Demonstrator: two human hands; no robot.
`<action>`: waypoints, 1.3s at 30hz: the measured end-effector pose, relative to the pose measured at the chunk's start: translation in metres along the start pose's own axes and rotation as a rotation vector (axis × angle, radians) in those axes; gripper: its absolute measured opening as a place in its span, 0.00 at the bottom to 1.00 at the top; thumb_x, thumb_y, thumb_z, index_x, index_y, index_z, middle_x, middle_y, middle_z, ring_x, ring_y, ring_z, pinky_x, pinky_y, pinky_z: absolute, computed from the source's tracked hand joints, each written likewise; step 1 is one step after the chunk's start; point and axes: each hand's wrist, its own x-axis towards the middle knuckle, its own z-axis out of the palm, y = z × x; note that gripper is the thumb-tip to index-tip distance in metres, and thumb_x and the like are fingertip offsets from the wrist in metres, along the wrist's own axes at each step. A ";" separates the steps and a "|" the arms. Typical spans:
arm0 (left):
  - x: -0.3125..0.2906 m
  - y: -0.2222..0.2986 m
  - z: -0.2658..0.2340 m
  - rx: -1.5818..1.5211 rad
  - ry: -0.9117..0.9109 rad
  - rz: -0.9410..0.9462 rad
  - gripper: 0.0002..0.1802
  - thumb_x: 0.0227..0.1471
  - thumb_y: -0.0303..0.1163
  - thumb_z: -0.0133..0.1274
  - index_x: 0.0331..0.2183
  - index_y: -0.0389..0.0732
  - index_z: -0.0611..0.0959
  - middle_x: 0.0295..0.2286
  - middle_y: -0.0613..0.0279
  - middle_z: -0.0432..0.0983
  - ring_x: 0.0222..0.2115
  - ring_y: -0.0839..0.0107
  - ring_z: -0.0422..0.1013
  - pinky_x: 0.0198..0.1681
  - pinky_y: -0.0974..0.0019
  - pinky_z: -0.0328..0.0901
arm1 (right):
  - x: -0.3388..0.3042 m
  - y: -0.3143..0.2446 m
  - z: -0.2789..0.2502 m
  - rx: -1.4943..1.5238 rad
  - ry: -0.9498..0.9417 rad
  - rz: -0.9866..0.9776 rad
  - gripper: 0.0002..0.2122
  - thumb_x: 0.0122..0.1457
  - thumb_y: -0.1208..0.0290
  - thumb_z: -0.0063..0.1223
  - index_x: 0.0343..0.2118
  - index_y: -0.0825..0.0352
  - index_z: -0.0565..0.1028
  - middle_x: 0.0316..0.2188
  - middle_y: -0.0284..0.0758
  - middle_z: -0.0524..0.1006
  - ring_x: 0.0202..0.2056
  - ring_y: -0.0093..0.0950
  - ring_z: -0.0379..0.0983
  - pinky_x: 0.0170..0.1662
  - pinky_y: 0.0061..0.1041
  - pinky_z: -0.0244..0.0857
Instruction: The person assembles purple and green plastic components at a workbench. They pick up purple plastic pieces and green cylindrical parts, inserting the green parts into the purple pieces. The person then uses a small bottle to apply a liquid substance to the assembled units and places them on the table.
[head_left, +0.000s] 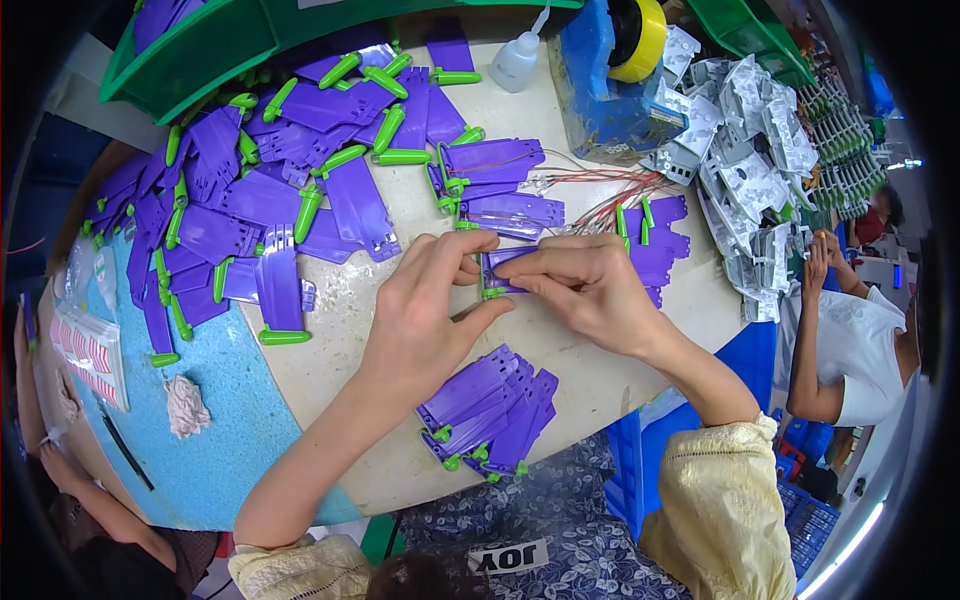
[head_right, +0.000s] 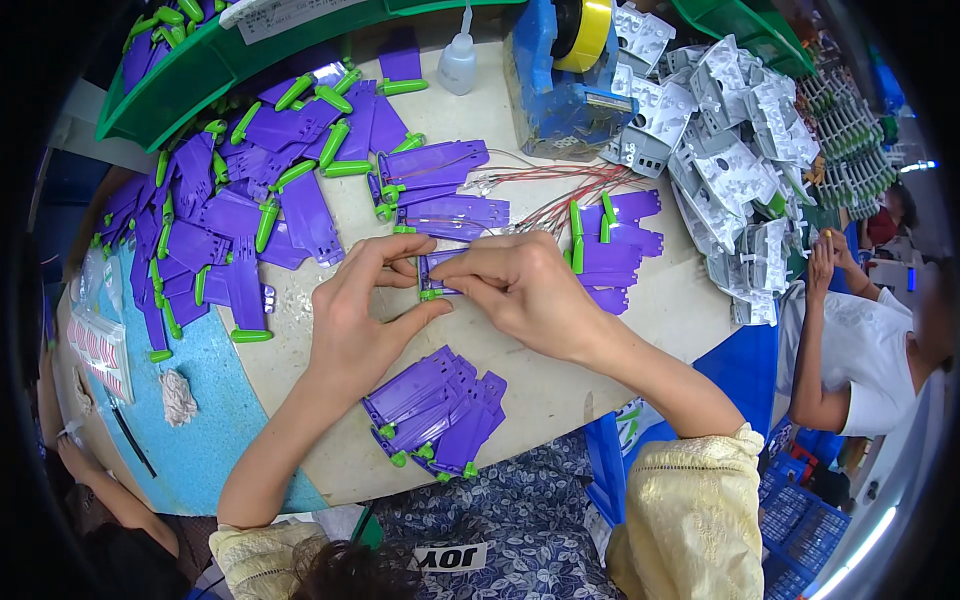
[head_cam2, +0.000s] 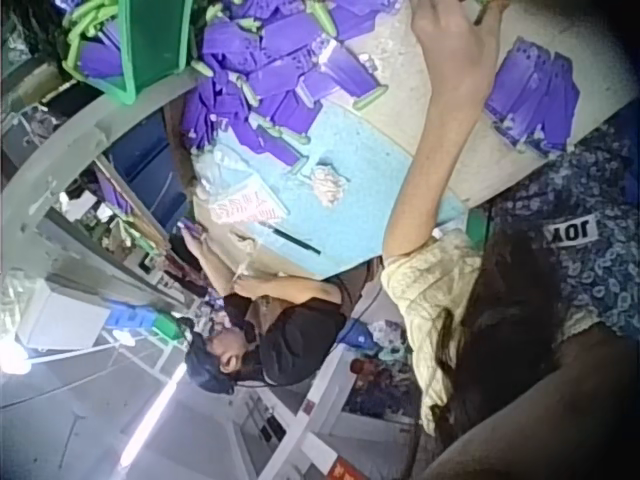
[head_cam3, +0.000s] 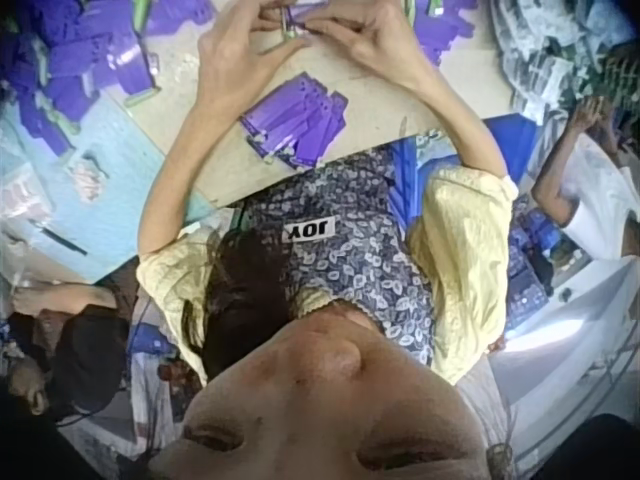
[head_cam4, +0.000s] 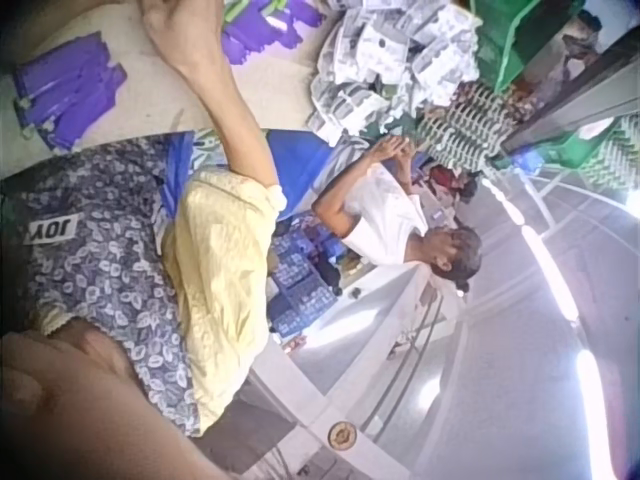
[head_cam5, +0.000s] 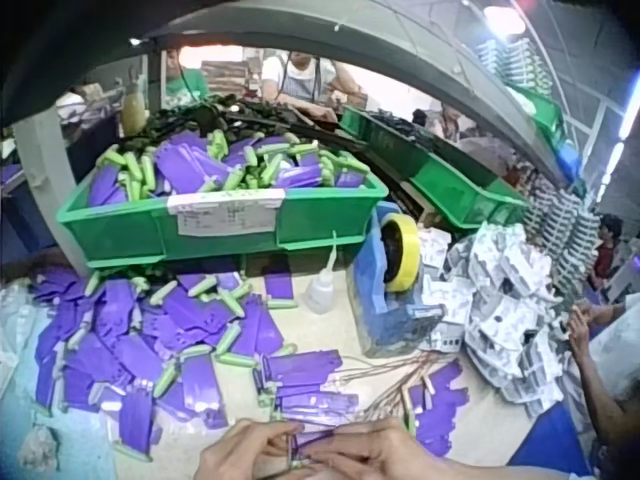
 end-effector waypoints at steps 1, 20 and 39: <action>0.000 0.001 -0.001 0.005 0.002 0.000 0.32 0.35 0.22 0.72 0.46 0.36 0.79 0.42 0.56 0.81 0.35 0.68 0.77 0.41 0.66 0.75 | -0.001 0.001 0.001 0.000 -0.016 0.000 0.06 0.55 0.82 0.60 0.36 0.72 0.83 0.29 0.45 0.82 0.28 0.38 0.79 0.30 0.30 0.70; 0.009 0.003 -0.009 0.433 0.005 0.373 0.17 0.33 0.33 0.74 0.25 0.38 0.82 0.30 0.58 0.73 0.32 0.63 0.72 0.32 0.64 0.69 | 0.014 0.001 -0.003 -0.005 0.178 0.348 0.03 0.52 0.81 0.61 0.26 0.75 0.79 0.18 0.28 0.76 0.23 0.13 0.67 0.25 0.18 0.59; 0.028 -0.003 -0.011 0.296 -0.150 0.463 0.20 0.32 0.34 0.73 0.17 0.36 0.76 0.41 0.63 0.84 0.34 0.60 0.70 0.34 0.63 0.70 | 0.039 0.016 -0.123 0.577 0.587 0.360 0.13 0.58 0.63 0.62 0.27 0.69 0.81 0.16 0.20 0.62 0.20 0.12 0.52 0.24 0.20 0.44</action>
